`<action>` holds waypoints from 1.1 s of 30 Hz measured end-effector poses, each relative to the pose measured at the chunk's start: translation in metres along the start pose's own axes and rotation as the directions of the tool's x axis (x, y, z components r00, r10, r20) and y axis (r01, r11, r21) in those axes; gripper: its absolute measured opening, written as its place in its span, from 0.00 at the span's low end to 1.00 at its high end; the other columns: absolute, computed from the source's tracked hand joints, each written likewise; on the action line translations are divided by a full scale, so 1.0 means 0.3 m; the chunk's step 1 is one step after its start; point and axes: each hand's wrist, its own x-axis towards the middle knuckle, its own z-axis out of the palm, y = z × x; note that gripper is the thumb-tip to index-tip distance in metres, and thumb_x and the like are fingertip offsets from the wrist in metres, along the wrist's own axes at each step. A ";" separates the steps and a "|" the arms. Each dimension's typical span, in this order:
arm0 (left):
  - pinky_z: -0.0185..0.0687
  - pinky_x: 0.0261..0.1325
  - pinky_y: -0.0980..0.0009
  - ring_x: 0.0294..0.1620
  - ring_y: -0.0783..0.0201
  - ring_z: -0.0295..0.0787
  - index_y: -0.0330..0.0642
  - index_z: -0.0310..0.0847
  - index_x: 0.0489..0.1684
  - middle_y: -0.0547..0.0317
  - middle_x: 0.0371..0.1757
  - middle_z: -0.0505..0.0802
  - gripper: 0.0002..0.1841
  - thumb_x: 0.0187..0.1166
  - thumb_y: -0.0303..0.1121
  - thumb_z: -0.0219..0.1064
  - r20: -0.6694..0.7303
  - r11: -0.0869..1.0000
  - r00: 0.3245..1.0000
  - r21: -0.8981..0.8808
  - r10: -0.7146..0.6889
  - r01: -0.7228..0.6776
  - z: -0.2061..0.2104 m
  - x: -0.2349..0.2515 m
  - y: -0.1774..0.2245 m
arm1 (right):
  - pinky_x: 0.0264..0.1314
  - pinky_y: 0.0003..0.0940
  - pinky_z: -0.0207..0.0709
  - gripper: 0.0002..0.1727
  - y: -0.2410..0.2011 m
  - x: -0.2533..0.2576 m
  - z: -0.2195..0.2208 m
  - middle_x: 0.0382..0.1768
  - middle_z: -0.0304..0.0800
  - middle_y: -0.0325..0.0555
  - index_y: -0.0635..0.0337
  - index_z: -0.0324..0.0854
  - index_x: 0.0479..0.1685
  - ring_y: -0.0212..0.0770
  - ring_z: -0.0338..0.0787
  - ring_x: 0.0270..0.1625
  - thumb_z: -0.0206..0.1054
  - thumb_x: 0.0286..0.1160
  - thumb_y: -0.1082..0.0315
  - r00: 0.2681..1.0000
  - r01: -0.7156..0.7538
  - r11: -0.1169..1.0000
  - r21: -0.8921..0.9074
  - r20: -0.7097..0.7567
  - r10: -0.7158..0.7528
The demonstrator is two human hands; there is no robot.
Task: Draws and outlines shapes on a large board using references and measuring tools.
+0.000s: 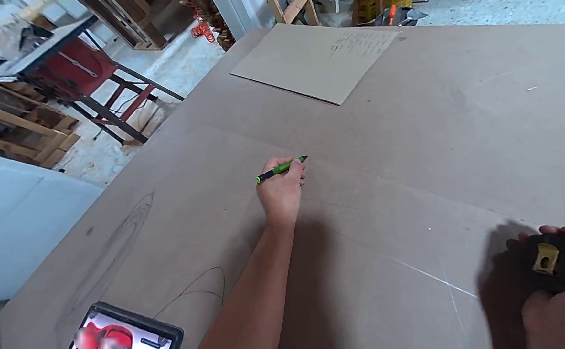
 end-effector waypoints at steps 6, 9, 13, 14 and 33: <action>0.97 0.37 0.65 0.33 0.62 0.98 0.42 0.89 0.43 0.58 0.38 0.99 0.03 0.78 0.29 0.74 0.349 0.991 0.928 -0.019 0.132 -0.133 0.107 -0.204 0.048 | 0.56 0.42 0.92 0.15 -0.019 -0.010 0.021 0.46 0.90 0.37 0.60 0.77 0.64 0.39 0.94 0.48 0.52 0.91 0.64 0.999 0.035 0.999 -0.027 0.011 -0.035; 0.97 0.34 0.67 0.32 0.65 0.97 0.46 0.89 0.44 0.62 0.38 0.99 0.03 0.79 0.31 0.73 0.555 0.970 0.799 -0.061 0.230 -0.237 0.129 -0.296 0.069 | 0.56 0.40 0.91 0.14 -0.047 -0.017 0.041 0.46 0.90 0.36 0.59 0.78 0.63 0.37 0.94 0.48 0.52 0.89 0.65 0.999 0.032 0.999 -0.026 -0.005 -0.032; 0.89 0.26 0.73 0.26 0.69 0.92 0.48 0.90 0.43 0.65 0.34 0.97 0.04 0.76 0.32 0.73 0.747 0.961 0.612 -0.137 0.261 -0.242 0.134 -0.352 0.082 | 0.55 0.38 0.91 0.14 -0.059 -0.018 0.043 0.46 0.90 0.36 0.57 0.78 0.63 0.37 0.93 0.48 0.53 0.89 0.65 0.999 0.033 0.999 -0.028 0.003 -0.033; 0.90 0.26 0.72 0.26 0.67 0.92 0.48 0.89 0.45 0.63 0.33 0.97 0.05 0.78 0.34 0.70 0.770 0.962 0.582 -0.163 0.262 -0.218 0.131 -0.352 0.080 | 0.56 0.38 0.91 0.14 -0.061 -0.018 0.043 0.46 0.90 0.37 0.57 0.79 0.63 0.37 0.93 0.48 0.53 0.89 0.65 0.999 0.032 0.999 -0.025 0.006 -0.032; 0.82 0.18 0.75 0.19 0.69 0.87 0.48 0.90 0.37 0.64 0.29 0.95 0.04 0.71 0.28 0.73 0.808 0.949 0.530 -0.110 0.259 -0.295 0.179 -0.319 0.116 | 0.52 0.39 0.92 0.14 -0.084 -0.024 0.045 0.47 0.90 0.42 0.59 0.79 0.63 0.41 0.94 0.47 0.54 0.90 0.64 1.000 0.000 1.000 -0.016 -0.018 0.000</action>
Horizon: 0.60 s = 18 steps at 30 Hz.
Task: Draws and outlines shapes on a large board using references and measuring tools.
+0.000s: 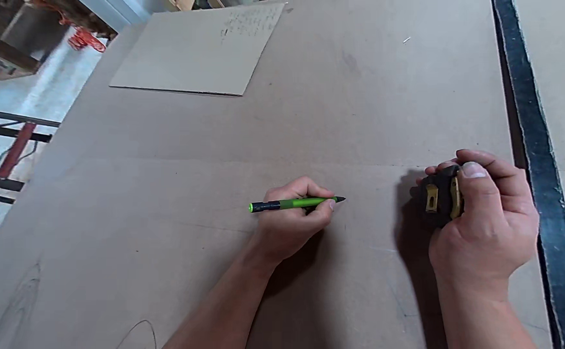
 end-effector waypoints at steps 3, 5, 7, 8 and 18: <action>0.82 0.18 0.76 0.19 0.70 0.87 0.47 0.91 0.37 0.64 0.29 0.95 0.04 0.71 0.27 0.73 0.005 1.000 1.000 0.006 0.007 -0.007 0.003 0.000 -0.001 | 0.52 0.40 0.92 0.14 0.000 -0.001 0.000 0.47 0.90 0.43 0.60 0.79 0.63 0.42 0.94 0.47 0.54 0.90 0.64 1.000 -0.001 1.000 0.001 -0.002 0.001; 0.82 0.19 0.77 0.20 0.71 0.87 0.46 0.91 0.37 0.65 0.29 0.95 0.03 0.71 0.27 0.74 0.020 1.000 0.999 0.004 0.031 -0.031 0.002 0.000 -0.004 | 0.53 0.39 0.92 0.14 -0.001 -0.003 -0.002 0.47 0.90 0.42 0.60 0.79 0.63 0.41 0.94 0.48 0.54 0.90 0.64 1.000 -0.004 1.000 -0.001 0.001 0.004; 0.80 0.19 0.77 0.20 0.72 0.86 0.47 0.91 0.37 0.66 0.28 0.95 0.03 0.71 0.27 0.74 0.028 0.999 0.999 0.007 0.042 -0.042 0.001 0.000 -0.007 | 0.53 0.39 0.92 0.14 0.002 -0.002 -0.002 0.47 0.90 0.42 0.59 0.79 0.63 0.41 0.94 0.48 0.54 0.90 0.64 1.000 0.000 1.000 0.000 0.001 0.000; 0.80 0.18 0.77 0.20 0.72 0.85 0.47 0.91 0.37 0.66 0.28 0.94 0.03 0.71 0.27 0.74 0.032 0.999 0.998 0.004 0.049 -0.050 0.001 0.000 -0.009 | 0.54 0.39 0.92 0.14 0.002 -0.002 -0.003 0.48 0.90 0.42 0.59 0.79 0.63 0.41 0.94 0.48 0.54 0.90 0.64 1.000 0.001 1.000 -0.004 0.001 -0.001; 0.78 0.17 0.78 0.18 0.73 0.84 0.48 0.92 0.35 0.68 0.27 0.94 0.02 0.71 0.28 0.75 0.011 0.999 0.999 0.025 0.036 -0.036 0.005 -0.002 -0.006 | 0.53 0.39 0.91 0.15 0.005 -0.003 -0.003 0.47 0.90 0.41 0.59 0.79 0.63 0.40 0.94 0.48 0.54 0.90 0.64 1.000 -0.004 1.000 0.001 0.000 0.004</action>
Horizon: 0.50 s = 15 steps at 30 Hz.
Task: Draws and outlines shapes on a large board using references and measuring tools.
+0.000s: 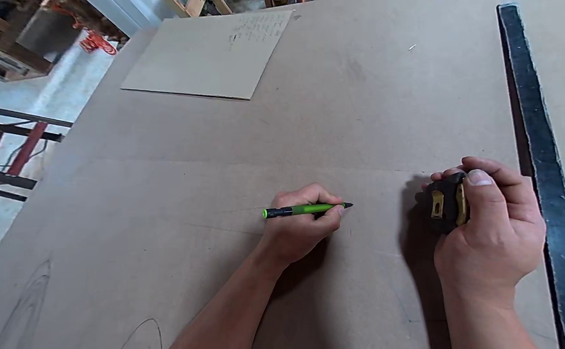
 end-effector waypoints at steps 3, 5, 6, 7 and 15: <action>0.78 0.17 0.77 0.18 0.73 0.84 0.48 0.91 0.35 0.68 0.27 0.94 0.02 0.71 0.29 0.75 -0.002 1.000 1.000 0.000 -0.006 0.006 0.000 -0.001 -0.005 | 0.53 0.39 0.92 0.14 0.001 0.000 -0.001 0.47 0.90 0.41 0.59 0.79 0.63 0.41 0.94 0.48 0.54 0.90 0.64 1.000 0.007 1.000 0.003 0.004 -0.007; 0.77 0.17 0.77 0.18 0.73 0.83 0.48 0.91 0.35 0.67 0.27 0.94 0.02 0.71 0.29 0.74 -0.003 1.000 1.000 -0.009 -0.008 0.008 0.000 -0.001 -0.005 | 0.54 0.39 0.91 0.15 0.000 0.000 -0.001 0.47 0.90 0.41 0.59 0.79 0.64 0.40 0.94 0.49 0.54 0.90 0.63 1.000 0.005 1.000 -0.004 -0.001 -0.005; 0.77 0.17 0.78 0.18 0.73 0.83 0.49 0.91 0.35 0.68 0.27 0.94 0.02 0.71 0.29 0.74 -0.005 1.000 1.000 -0.004 -0.009 0.009 0.000 -0.001 -0.005 | 0.54 0.38 0.91 0.15 0.000 0.001 0.000 0.47 0.90 0.41 0.59 0.79 0.63 0.40 0.94 0.49 0.54 0.90 0.63 1.000 0.006 1.000 -0.009 -0.002 -0.006; 0.77 0.17 0.78 0.18 0.74 0.83 0.49 0.91 0.35 0.68 0.28 0.94 0.02 0.71 0.29 0.74 -0.006 1.000 1.000 0.000 -0.009 0.009 0.000 -0.001 -0.005 | 0.54 0.38 0.91 0.15 0.000 0.001 0.000 0.47 0.90 0.41 0.59 0.79 0.63 0.40 0.94 0.49 0.54 0.90 0.64 1.000 0.007 1.000 -0.011 -0.002 -0.007; 0.79 0.18 0.77 0.20 0.73 0.85 0.49 0.91 0.34 0.68 0.29 0.94 0.02 0.71 0.29 0.74 -0.021 1.000 1.000 0.007 -0.021 0.021 0.001 0.000 -0.002 | 0.55 0.38 0.91 0.15 0.002 0.002 -0.001 0.48 0.90 0.40 0.58 0.79 0.63 0.39 0.93 0.49 0.54 0.90 0.64 1.000 0.008 1.000 -0.009 -0.005 -0.008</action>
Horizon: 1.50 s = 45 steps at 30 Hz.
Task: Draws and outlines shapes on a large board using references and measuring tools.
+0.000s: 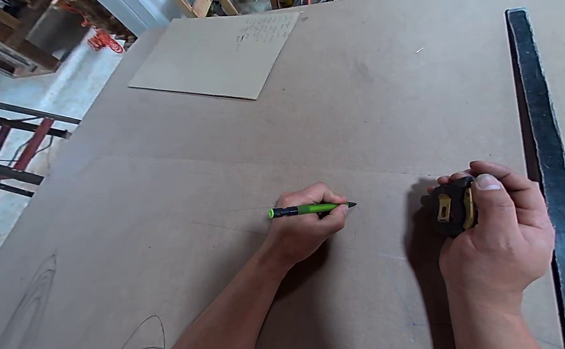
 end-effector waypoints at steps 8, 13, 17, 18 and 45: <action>0.82 0.20 0.77 0.21 0.73 0.86 0.48 0.91 0.35 0.68 0.32 0.96 0.02 0.72 0.29 0.74 0.055 0.999 0.998 -0.034 0.028 -0.026 -0.010 0.001 -0.008 | 0.55 0.38 0.91 0.15 0.001 0.000 0.000 0.47 0.90 0.40 0.58 0.79 0.63 0.38 0.93 0.49 0.54 0.89 0.64 1.000 0.007 1.000 -0.013 0.005 -0.007; 0.79 0.19 0.77 0.19 0.74 0.84 0.49 0.91 0.36 0.68 0.28 0.94 0.02 0.72 0.29 0.73 0.013 1.000 1.000 -0.003 0.000 0.001 -0.005 0.001 0.000 | 0.55 0.37 0.91 0.14 0.000 -0.001 0.002 0.47 0.90 0.40 0.59 0.79 0.63 0.38 0.93 0.49 0.54 0.89 0.64 1.000 -0.003 1.000 0.012 -0.010 0.003; 0.82 0.19 0.76 0.19 0.72 0.86 0.49 0.91 0.35 0.68 0.27 0.94 0.02 0.73 0.30 0.74 -0.018 1.000 1.000 0.010 -0.014 0.014 -0.002 0.002 -0.002 | 0.56 0.37 0.90 0.15 0.000 0.000 0.002 0.48 0.90 0.39 0.58 0.79 0.63 0.38 0.93 0.50 0.54 0.89 0.64 1.000 -0.006 1.000 0.009 -0.011 0.006; 0.81 0.19 0.76 0.19 0.72 0.85 0.49 0.91 0.35 0.68 0.27 0.94 0.02 0.73 0.31 0.73 -0.025 1.000 1.000 0.012 -0.012 0.012 -0.001 0.002 -0.003 | 0.56 0.37 0.91 0.14 -0.001 0.000 0.002 0.48 0.90 0.39 0.58 0.79 0.63 0.38 0.93 0.50 0.54 0.89 0.64 1.000 -0.005 1.000 0.011 -0.009 0.006; 0.92 0.25 0.68 0.23 0.64 0.92 0.46 0.90 0.38 0.60 0.29 0.95 0.02 0.76 0.31 0.72 -0.222 0.996 0.973 -0.062 -0.071 0.058 0.019 0.005 -0.018 | 0.57 0.38 0.91 0.14 0.001 0.003 0.002 0.46 0.90 0.39 0.59 0.79 0.62 0.38 0.94 0.49 0.54 0.89 0.65 1.000 0.000 1.000 0.021 -0.014 0.001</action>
